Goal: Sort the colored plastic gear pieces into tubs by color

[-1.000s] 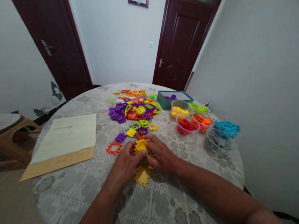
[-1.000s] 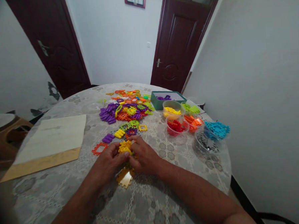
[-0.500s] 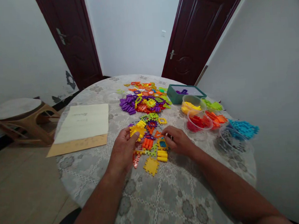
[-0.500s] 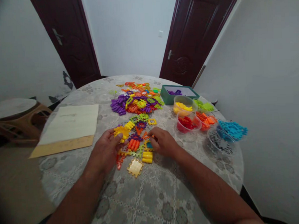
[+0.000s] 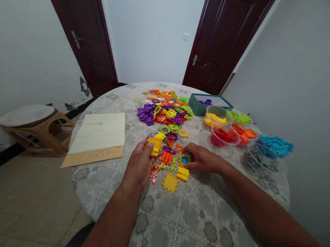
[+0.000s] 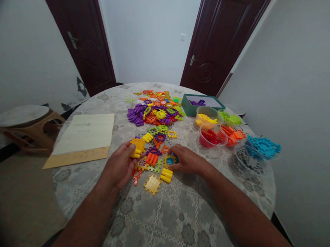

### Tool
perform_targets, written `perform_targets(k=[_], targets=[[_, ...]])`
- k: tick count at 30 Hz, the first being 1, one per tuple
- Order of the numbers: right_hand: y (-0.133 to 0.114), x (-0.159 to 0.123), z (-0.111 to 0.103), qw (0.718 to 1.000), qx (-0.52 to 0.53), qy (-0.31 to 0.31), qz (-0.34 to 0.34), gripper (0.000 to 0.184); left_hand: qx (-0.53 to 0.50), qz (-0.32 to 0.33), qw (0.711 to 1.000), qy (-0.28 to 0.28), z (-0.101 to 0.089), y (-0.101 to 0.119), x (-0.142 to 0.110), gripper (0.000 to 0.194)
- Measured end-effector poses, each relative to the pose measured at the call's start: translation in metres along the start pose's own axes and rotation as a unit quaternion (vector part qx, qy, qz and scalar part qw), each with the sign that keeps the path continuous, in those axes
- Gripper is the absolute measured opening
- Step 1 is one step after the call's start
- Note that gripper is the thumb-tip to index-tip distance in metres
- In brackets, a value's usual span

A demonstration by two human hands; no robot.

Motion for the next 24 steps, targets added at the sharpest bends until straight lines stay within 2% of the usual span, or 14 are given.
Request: perform_targets(k=[3, 5, 8, 11, 14, 16, 18, 21, 24], targets=[[0.005, 0.002, -0.002, 0.998, 0.056, 0.006, 0.014, 0.020, -0.039, -0.019, 0.999, 0.004, 0.001, -0.001, -0.002, 0.032], [0.011, 0.005, -0.002, 0.993, 0.111, 0.008, 0.027, 0.014, -0.065, -0.032, 0.997, -0.003, 0.003, -0.001, -0.003, 0.037], [0.021, 0.010, -0.002, 0.970, 0.231, 0.035, 0.065, 0.024, -0.075, -0.029, 0.996, -0.037, 0.009, 0.001, -0.006, 0.053], [0.022, 0.012, 0.002, 0.924, 0.367, 0.059, 0.089, 0.034, -0.035, -0.016, 0.997, -0.068, 0.013, -0.001, -0.008, 0.063], [0.002, 0.010, 0.004, 0.885, 0.459, 0.061, 0.044, 0.035, 0.041, -0.015, 0.994, -0.101, 0.019, -0.007, -0.013, 0.063], [-0.013, 0.007, 0.003, 0.873, 0.482, 0.072, 0.011, 0.035, 0.085, -0.009, 0.988, -0.132, 0.025, -0.011, -0.017, 0.062], [-0.022, 0.006, 0.006, 0.863, 0.499, 0.071, -0.003, 0.035, 0.133, 0.007, 0.974, -0.182, 0.034, -0.011, -0.022, 0.059], [-0.025, 0.012, 0.018, 0.847, 0.531, 0.037, 0.009, 0.033, 0.242, 0.055, 0.934, -0.258, 0.045, -0.008, -0.027, 0.051], [-0.015, 0.020, 0.029, 0.838, 0.543, 0.023, 0.046, 0.029, 0.311, 0.083, 0.902, -0.287, 0.048, -0.006, -0.028, 0.051]])
Point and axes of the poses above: each hand's wrist, its own x-axis towards the middle knuckle, its own z-axis out of the palm, y = z × x, the point moved 9 cm from there along x, towards the middle knuckle, and after that the axes turned 12 degrees about z, right-handed, at the moved point
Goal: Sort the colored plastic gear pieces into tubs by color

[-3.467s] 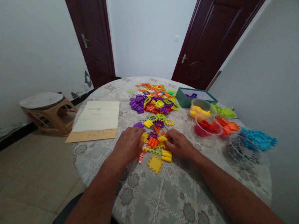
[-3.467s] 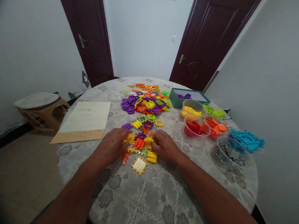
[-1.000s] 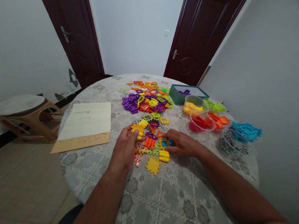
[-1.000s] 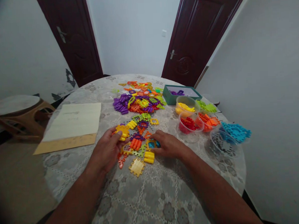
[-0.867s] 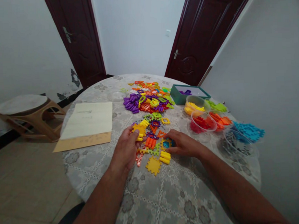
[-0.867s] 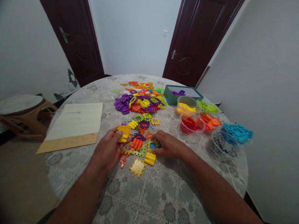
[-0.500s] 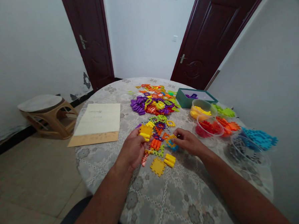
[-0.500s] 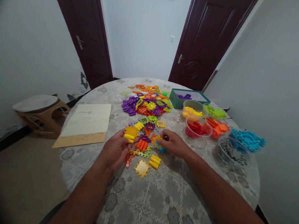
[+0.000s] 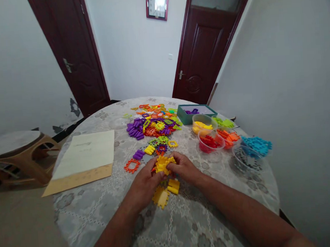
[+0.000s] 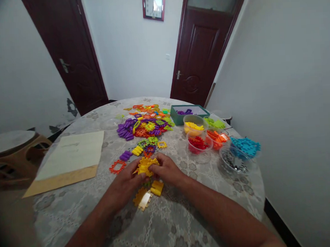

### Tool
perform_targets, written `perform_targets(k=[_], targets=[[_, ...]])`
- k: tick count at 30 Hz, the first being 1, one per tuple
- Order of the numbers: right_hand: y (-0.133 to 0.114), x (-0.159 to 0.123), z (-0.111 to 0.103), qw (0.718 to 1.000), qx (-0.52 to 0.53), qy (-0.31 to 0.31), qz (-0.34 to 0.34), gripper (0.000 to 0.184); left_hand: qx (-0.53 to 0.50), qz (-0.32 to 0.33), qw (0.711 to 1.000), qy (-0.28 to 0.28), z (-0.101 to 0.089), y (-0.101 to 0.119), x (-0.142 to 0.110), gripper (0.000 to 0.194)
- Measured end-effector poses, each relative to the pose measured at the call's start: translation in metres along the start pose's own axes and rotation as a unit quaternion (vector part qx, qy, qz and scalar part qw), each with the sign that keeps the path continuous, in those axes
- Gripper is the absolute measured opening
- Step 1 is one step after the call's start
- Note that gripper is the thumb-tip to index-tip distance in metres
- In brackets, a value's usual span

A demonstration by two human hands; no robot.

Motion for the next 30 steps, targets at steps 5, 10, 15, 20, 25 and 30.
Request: perform_targets(k=[5, 10, 15, 20, 25, 30], targets=[[0.003, 0.004, -0.002, 1.000, 0.021, 0.015, -0.011, 0.038, 0.024, -0.011, 1.000, 0.005, 0.000, -0.003, 0.000, 0.050], [0.003, -0.001, 0.003, 1.000, -0.024, 0.018, -0.002, 0.045, 0.012, -0.007, 0.999, 0.030, -0.001, -0.016, 0.000, 0.049], [0.014, 0.002, 0.008, 0.999, 0.022, -0.028, 0.035, 0.041, 0.029, -0.001, 0.999, 0.028, -0.003, -0.018, 0.001, 0.054], [0.012, 0.001, 0.009, 0.999, -0.004, -0.045, 0.028, 0.054, 0.076, 0.033, 0.996, 0.027, -0.005, -0.009, 0.001, 0.053], [0.018, 0.001, 0.010, 0.993, 0.028, -0.067, 0.098, 0.063, 0.125, 0.060, 0.990, -0.005, 0.004, -0.009, -0.001, 0.057], [-0.017, -0.006, -0.013, 0.998, -0.024, -0.024, 0.048, 0.062, 0.083, 0.075, 0.994, 0.004, 0.004, -0.002, 0.001, 0.065]])
Point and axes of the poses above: each hand's wrist, its own x-axis towards the middle knuckle, its own z-axis out of the palm, y = z × x, the point moved 9 cm from there along x, towards the middle knuckle, and after that the axes turned 12 degrees about z, right-handed, at the moved point
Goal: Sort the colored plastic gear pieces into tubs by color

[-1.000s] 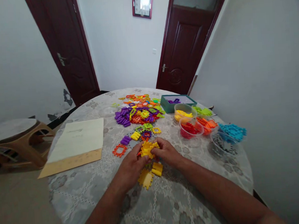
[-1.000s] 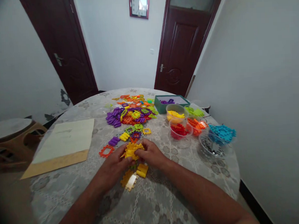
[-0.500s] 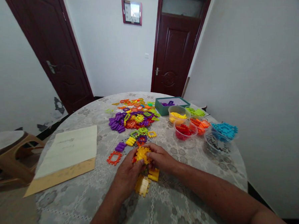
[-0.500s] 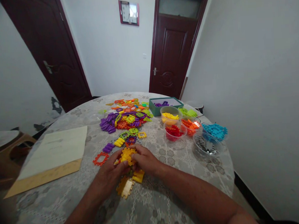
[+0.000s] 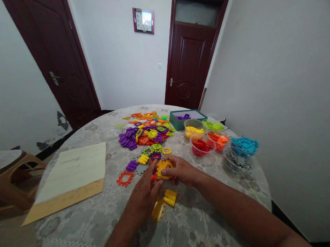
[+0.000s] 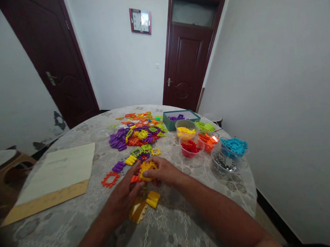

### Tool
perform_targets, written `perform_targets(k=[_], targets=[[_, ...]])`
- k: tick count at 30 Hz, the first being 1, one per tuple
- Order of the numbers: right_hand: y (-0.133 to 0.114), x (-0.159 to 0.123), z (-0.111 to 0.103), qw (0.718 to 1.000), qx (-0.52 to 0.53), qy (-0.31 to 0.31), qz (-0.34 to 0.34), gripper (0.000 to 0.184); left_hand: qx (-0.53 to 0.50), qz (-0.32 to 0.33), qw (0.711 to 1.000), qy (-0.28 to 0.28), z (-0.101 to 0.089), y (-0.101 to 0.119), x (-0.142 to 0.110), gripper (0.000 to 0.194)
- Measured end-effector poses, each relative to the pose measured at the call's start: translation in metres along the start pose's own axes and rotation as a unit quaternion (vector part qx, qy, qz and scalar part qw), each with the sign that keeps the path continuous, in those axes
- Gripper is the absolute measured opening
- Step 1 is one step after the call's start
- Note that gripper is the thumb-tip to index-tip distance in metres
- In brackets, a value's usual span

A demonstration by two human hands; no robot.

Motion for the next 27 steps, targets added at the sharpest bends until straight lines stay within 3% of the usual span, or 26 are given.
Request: perform_targets(k=[2, 4, 6, 8, 11, 13, 18, 22, 27], targets=[[-0.025, -0.008, -0.031, 0.996, -0.051, 0.065, -0.021, 0.062, -0.012, -0.019, 1.000, 0.014, -0.006, 0.000, 0.001, 0.067], [-0.058, -0.018, -0.076, 0.975, -0.134, 0.171, -0.051, 0.059, -0.002, -0.035, 0.999, 0.036, -0.016, 0.000, 0.002, 0.066], [-0.093, -0.026, -0.130, 0.921, -0.230, 0.302, -0.082, 0.054, 0.016, -0.040, 0.997, 0.060, -0.027, 0.002, 0.003, 0.061], [-0.116, -0.025, -0.184, 0.863, -0.298, 0.401, -0.069, 0.052, 0.034, -0.038, 0.996, 0.080, -0.038, 0.006, 0.005, 0.058], [-0.122, -0.008, -0.252, 0.812, -0.351, 0.465, 0.024, 0.055, 0.070, -0.034, 0.992, 0.095, -0.050, 0.013, 0.008, 0.057], [-0.119, 0.004, -0.283, 0.801, -0.359, 0.475, 0.062, 0.063, 0.095, -0.040, 0.990, 0.100, -0.058, 0.015, 0.009, 0.057], [-0.108, 0.015, -0.319, 0.779, -0.381, 0.492, 0.084, 0.073, 0.134, -0.058, 0.983, 0.113, -0.076, 0.011, 0.009, 0.058], [-0.109, 0.012, -0.327, 0.756, -0.400, 0.514, 0.070, 0.069, 0.144, -0.063, 0.982, 0.105, -0.081, 0.009, 0.008, 0.059], [-0.129, 0.006, -0.329, 0.730, -0.417, 0.538, 0.050, 0.064, 0.183, -0.036, 0.977, 0.107, -0.084, 0.012, 0.008, 0.054]])
Point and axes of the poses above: each hand's wrist, its own x-axis towards the middle knuckle, its own z-axis out of the palm, y = z × x, the point moved 9 cm from there along x, towards the middle knuckle, and after that the axes turned 12 degrees about z, right-handed, at the moved point
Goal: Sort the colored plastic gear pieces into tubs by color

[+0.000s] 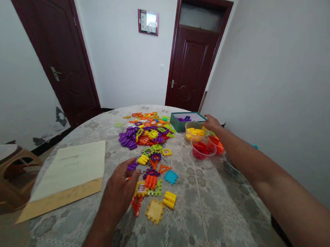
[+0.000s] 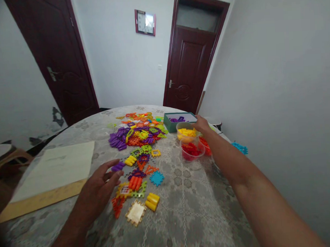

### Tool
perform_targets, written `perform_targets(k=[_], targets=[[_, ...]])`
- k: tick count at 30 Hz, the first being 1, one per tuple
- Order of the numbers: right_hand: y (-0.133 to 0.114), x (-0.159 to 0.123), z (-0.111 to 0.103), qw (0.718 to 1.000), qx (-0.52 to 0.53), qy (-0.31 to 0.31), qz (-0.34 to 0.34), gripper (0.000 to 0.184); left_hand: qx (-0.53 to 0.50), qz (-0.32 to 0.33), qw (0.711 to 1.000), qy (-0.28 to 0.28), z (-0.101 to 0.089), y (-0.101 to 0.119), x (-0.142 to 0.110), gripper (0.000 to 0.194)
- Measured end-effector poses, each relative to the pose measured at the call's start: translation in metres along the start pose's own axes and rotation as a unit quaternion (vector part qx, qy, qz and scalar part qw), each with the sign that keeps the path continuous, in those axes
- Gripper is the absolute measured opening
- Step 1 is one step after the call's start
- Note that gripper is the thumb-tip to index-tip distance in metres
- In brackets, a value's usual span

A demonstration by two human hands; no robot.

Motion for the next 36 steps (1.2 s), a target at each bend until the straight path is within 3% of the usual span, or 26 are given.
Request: perform_targets(k=[4, 7, 10, 13, 15, 17, 20, 24, 27, 28, 30, 32, 33, 34, 36], targets=[[-0.013, -0.010, -0.013, 1.000, 0.002, 0.027, 0.000, 0.054, 0.034, 0.058, 0.998, 0.020, -0.006, 0.003, -0.001, 0.043], [-0.037, -0.057, -0.019, 0.995, 0.062, 0.016, -0.078, 0.045, 0.063, 0.093, 0.994, 0.013, -0.005, 0.006, -0.002, 0.036], [-0.074, -0.160, -0.003, 0.954, 0.086, -0.145, -0.249, 0.029, 0.078, 0.109, 0.991, -0.006, -0.002, 0.007, -0.003, 0.032], [-0.085, -0.291, 0.032, 0.854, 0.014, -0.365, -0.372, 0.028, 0.078, 0.106, 0.991, -0.029, 0.001, 0.003, -0.006, 0.031], [-0.084, -0.346, 0.045, 0.832, -0.008, -0.389, -0.396, 0.033, 0.075, 0.107, 0.990, -0.047, 0.003, -0.001, -0.010, 0.032], [-0.080, -0.374, 0.058, 0.831, -0.034, -0.384, -0.401, 0.038, 0.070, 0.110, 0.989, -0.063, 0.004, -0.006, -0.013, 0.032], [-0.078, -0.388, 0.071, 0.830, -0.041, -0.391, -0.396, 0.035, 0.078, 0.113, 0.987, -0.080, 0.005, -0.011, -0.017, 0.033], [-0.078, -0.382, 0.073, 0.827, 0.036, -0.407, -0.386, 0.030, 0.160, 0.107, 0.971, -0.140, 0.011, -0.011, -0.018, 0.038], [-0.068, -0.362, 0.079, 0.827, 0.173, -0.465, -0.264, 0.029, 0.206, 0.099, 0.958, -0.172, 0.014, -0.007, -0.018, 0.037], [-0.064, -0.354, 0.084, 0.810, 0.238, -0.500, -0.194, 0.031, 0.211, 0.102, 0.955, -0.180, 0.016, -0.004, -0.018, 0.037], [-0.061, -0.341, 0.090, 0.741, 0.368, -0.559, -0.060, 0.036, 0.210, 0.116, 0.950, -0.198, 0.022, 0.002, -0.020, 0.038], [-0.070, -0.330, 0.091, 0.680, 0.452, -0.577, 0.017, 0.041, 0.208, 0.131, 0.943, -0.223, 0.032, 0.007, -0.023, 0.038], [-0.077, -0.324, 0.092, 0.671, 0.465, -0.577, 0.030, 0.041, 0.214, 0.134, 0.939, -0.236, 0.037, 0.008, -0.025, 0.037], [-0.087, -0.319, 0.093, 0.679, 0.459, -0.572, 0.029, 0.040, 0.222, 0.133, 0.934, -0.247, 0.042, 0.008, -0.026, 0.034], [-0.108, -0.308, 0.098, 0.734, 0.404, -0.546, -0.012, 0.035, 0.237, 0.129, 0.927, -0.259, 0.048, 0.007, -0.026, 0.027]])
Point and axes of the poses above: each hand's wrist, its own x-axis towards the middle knuckle, its own z-axis out of the palm, y = z × x, the point moved 9 cm from there along x, towards the middle knuckle, and after that the axes turned 12 degrees about z, right-handed, at the moved point
